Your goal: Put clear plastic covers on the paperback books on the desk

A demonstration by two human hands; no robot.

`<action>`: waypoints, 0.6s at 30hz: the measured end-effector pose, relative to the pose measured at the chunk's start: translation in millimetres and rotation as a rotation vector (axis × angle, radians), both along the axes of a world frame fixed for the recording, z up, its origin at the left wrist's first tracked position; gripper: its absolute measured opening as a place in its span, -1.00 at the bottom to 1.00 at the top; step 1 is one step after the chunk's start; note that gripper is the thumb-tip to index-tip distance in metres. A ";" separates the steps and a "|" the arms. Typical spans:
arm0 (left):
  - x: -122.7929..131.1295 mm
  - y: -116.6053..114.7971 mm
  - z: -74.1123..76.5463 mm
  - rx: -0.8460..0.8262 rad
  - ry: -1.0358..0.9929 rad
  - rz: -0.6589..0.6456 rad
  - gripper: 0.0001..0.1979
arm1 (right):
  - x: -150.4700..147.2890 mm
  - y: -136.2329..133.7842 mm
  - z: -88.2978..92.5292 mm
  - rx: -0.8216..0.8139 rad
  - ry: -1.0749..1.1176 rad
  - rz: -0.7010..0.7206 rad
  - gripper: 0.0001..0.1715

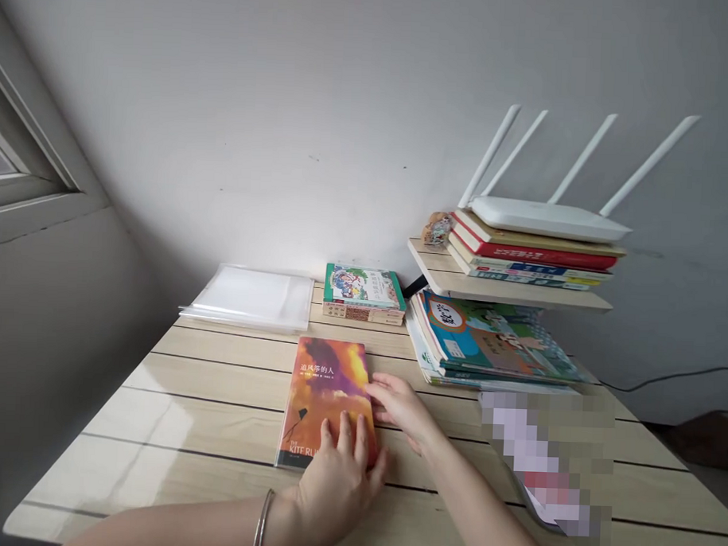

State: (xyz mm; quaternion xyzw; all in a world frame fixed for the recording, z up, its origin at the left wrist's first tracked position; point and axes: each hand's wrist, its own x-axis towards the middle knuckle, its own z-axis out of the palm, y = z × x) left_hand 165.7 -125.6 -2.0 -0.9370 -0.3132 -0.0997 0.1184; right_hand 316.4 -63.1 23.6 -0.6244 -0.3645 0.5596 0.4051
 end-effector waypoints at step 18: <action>-32.1 3.7 39.7 -0.148 -0.533 0.086 -0.62 | -25.3 -8.5 23.2 0.117 0.272 0.082 -0.48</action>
